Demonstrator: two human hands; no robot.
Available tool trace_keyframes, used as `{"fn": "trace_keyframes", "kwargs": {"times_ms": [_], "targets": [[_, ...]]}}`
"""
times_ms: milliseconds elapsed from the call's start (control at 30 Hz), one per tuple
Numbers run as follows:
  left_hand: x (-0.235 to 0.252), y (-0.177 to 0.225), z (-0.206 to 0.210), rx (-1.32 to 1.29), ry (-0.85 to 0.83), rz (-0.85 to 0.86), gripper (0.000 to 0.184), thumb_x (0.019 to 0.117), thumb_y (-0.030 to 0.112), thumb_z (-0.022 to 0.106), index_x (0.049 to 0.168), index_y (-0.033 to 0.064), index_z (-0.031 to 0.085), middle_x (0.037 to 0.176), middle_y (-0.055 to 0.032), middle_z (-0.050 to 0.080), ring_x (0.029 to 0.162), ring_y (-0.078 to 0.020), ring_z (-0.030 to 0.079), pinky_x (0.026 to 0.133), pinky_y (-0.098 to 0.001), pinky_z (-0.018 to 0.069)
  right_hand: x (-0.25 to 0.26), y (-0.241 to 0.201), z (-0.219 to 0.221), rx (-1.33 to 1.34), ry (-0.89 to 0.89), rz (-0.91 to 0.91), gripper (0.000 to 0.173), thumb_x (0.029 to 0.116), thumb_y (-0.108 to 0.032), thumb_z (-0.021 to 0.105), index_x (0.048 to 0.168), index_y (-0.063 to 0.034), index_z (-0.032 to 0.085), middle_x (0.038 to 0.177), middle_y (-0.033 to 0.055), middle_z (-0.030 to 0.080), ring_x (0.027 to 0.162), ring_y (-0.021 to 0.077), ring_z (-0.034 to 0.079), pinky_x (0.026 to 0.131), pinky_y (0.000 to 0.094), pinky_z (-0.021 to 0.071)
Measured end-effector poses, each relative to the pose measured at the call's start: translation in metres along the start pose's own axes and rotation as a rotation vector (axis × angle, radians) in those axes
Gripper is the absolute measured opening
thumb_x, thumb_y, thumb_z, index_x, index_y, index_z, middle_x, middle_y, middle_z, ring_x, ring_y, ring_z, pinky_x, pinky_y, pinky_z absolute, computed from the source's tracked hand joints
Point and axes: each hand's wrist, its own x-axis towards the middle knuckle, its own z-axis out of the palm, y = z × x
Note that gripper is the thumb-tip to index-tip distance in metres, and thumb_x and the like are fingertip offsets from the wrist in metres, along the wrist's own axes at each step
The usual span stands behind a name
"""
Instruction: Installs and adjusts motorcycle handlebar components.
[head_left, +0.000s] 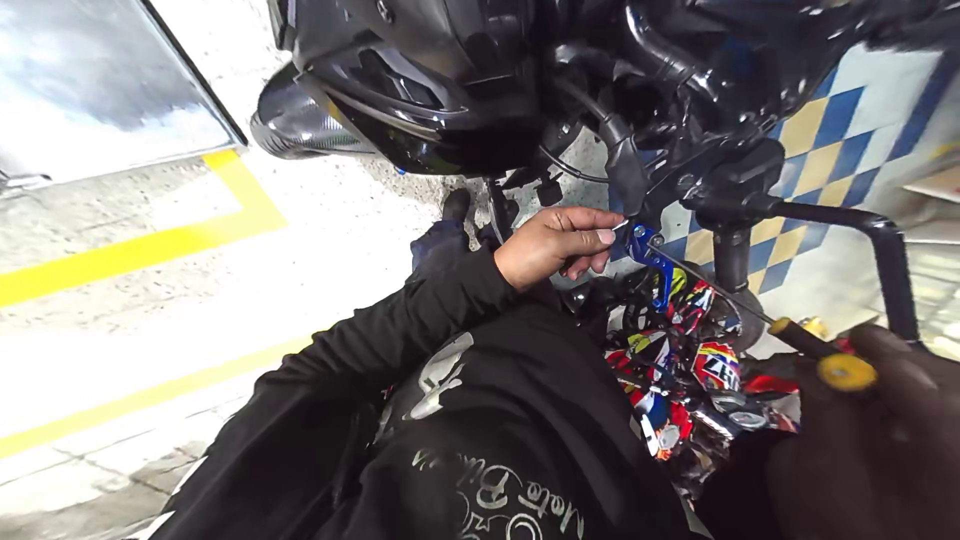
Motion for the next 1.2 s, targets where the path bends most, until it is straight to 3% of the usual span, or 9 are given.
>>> {"fn": "trace_keyframes", "kwargs": {"times_ms": [67,233,800,1200], "targets": [[-0.005,-0.002,0.006,-0.014,0.052,-0.003,0.029,0.1048,0.008,0.052,0.129,-0.0024,0.064,0.072,-0.0051,0.065,0.053,-0.0059,0.053,0.048,-0.0178,0.0430,0.003,0.002,0.005,-0.025,-0.030,-0.016,0.028,0.0924,-0.002,0.073,0.118,-0.0131,0.073,0.111,0.0087,0.075,0.109,0.0274,0.070,0.098,0.0450,0.0549],[-0.005,-0.013,0.012,-0.078,0.080,0.061,0.029,0.1047,0.007,0.052,0.129,-0.0040,0.063,0.072,-0.0045,0.064,0.054,-0.0057,0.052,0.048,-0.0174,0.0413,0.007,0.002,0.007,-0.046,-0.030,-0.003,0.023,0.0930,-0.004,0.073,0.114,-0.0112,0.074,0.110,0.0106,0.076,0.108,0.0285,0.070,0.095,0.0450,0.0551],[0.000,-0.014,0.006,-0.079,0.060,0.047,0.028,0.1034,0.007,0.056,0.128,-0.0046,0.063,0.076,-0.0040,0.067,0.058,-0.0062,0.056,0.052,-0.0189,0.0447,0.017,0.011,0.011,-0.038,0.000,-0.040,0.020,0.0931,-0.002,0.072,0.112,-0.0088,0.074,0.107,0.0120,0.076,0.106,0.0291,0.071,0.092,0.0446,0.0572],[0.000,-0.012,0.006,-0.078,0.058,0.044,0.027,0.1033,0.005,0.056,0.127,-0.0046,0.064,0.075,-0.0043,0.067,0.058,-0.0055,0.055,0.051,-0.0181,0.0439,0.019,0.012,0.019,0.004,0.050,-0.028,0.021,0.0941,0.001,0.070,0.113,-0.0065,0.073,0.115,0.0129,0.074,0.113,0.0306,0.070,0.094,0.0449,0.0589]]}}
